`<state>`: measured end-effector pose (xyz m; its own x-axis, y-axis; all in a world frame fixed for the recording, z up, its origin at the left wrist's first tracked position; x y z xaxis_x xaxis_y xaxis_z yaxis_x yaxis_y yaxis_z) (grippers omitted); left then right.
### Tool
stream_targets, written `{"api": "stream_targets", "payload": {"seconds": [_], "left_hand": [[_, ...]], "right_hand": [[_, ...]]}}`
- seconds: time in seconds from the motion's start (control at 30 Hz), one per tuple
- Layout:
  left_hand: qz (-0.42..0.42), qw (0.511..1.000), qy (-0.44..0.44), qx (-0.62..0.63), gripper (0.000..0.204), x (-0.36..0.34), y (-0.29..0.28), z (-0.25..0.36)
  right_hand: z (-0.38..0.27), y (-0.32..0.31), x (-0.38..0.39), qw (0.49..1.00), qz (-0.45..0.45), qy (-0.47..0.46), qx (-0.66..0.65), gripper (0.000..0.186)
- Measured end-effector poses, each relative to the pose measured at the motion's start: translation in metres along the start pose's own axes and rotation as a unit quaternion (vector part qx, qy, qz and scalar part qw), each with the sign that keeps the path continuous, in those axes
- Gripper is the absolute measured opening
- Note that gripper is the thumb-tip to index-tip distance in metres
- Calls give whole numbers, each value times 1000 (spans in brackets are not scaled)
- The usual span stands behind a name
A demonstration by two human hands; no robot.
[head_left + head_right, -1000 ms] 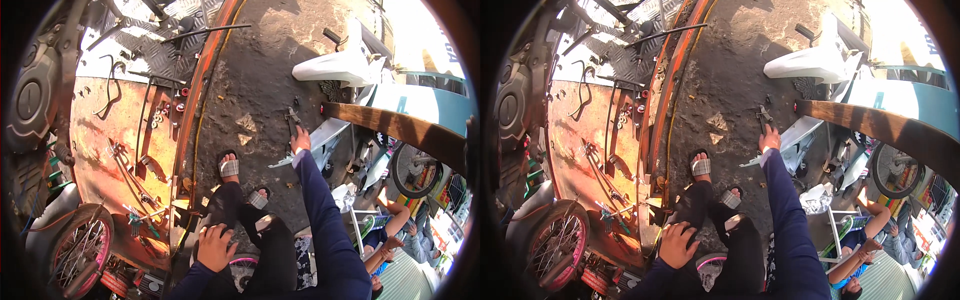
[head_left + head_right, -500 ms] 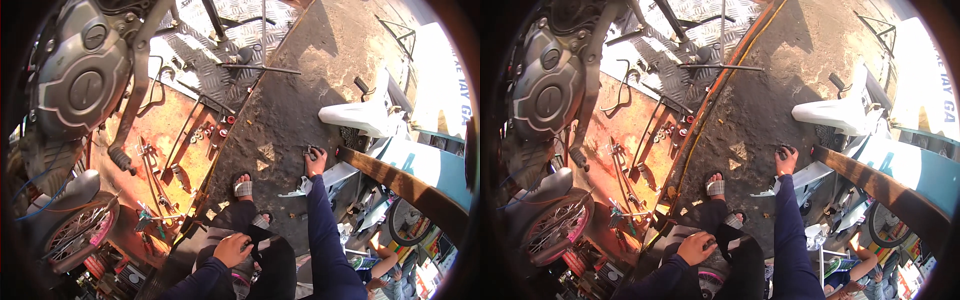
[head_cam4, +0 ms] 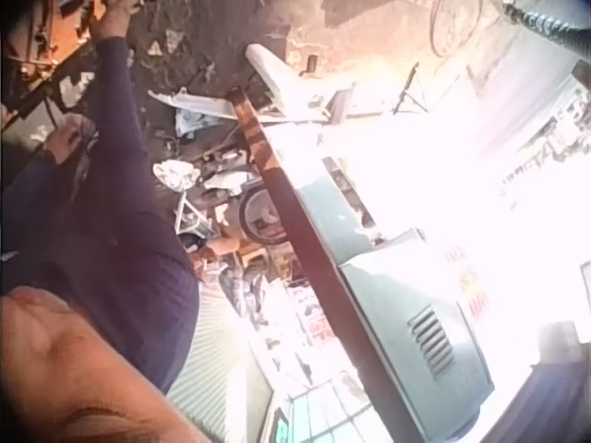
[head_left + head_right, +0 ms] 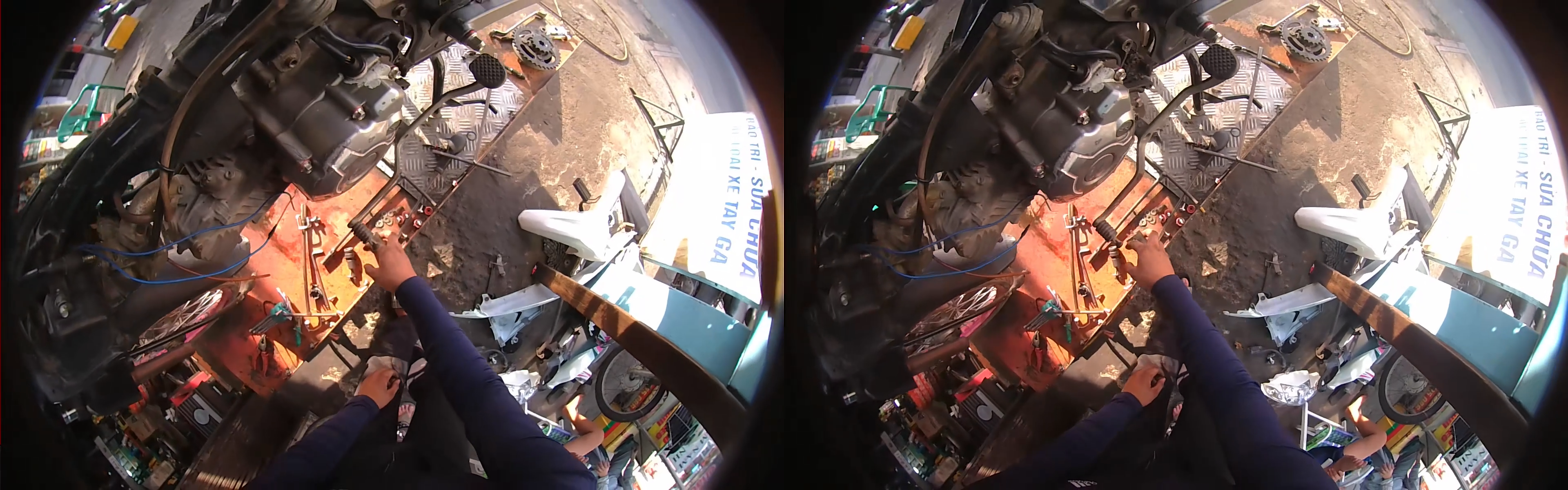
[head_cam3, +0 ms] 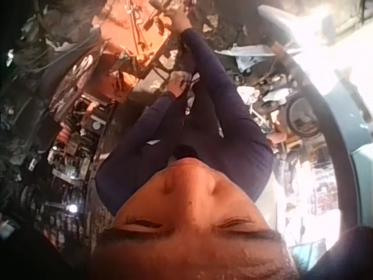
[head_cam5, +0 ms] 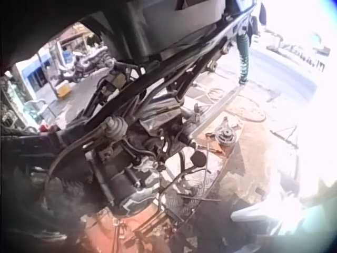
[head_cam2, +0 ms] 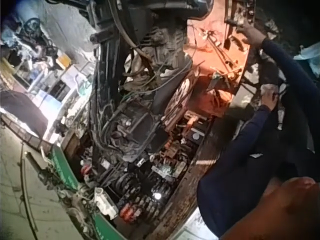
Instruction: Performing maintenance on a motorcycle, including battery and wiring work.
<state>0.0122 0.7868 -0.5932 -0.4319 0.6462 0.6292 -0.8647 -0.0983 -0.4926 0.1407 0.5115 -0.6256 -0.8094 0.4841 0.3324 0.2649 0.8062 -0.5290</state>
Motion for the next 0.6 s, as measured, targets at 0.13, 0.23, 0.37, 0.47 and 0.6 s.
{"api": "stream_targets", "payload": {"seconds": [0.13, 0.23, 0.37, 0.47, 0.6], "left_hand": [[30, 997, 40, -59, 21, 13, -4, -26], [-49, 990, -57, -122, 26, 12, -29, -24], [-216, 949, -128, -194, 30, 15, -51, -29], [-283, 946, -33, -155, 30, 21, -43, -39], [-501, 863, 49, 42, 25, 47, -100, 55]], "right_hand": [[-10, -8, 21, 997, 50, -27, -56, 41], [3, -37, 94, 998, 54, 44, 1, 31], [66, -46, 236, 908, -333, 180, 177, 56], [82, -40, 303, 902, -376, 120, 178, 50], [17, -107, 288, 836, -545, 67, 7, 41]]}}
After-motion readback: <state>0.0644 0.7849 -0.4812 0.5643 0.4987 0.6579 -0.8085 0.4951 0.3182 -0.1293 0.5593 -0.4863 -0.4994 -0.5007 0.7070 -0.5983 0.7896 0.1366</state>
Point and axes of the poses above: each hand's wrist, its own x-axis away from the middle knuckle, its own y-axis out of the palm, z = x × y, the point moved 2 cm from there along -x, towards the middle knuckle, and after that the axes turned 5 degrees about z, right-handed, at the moved point
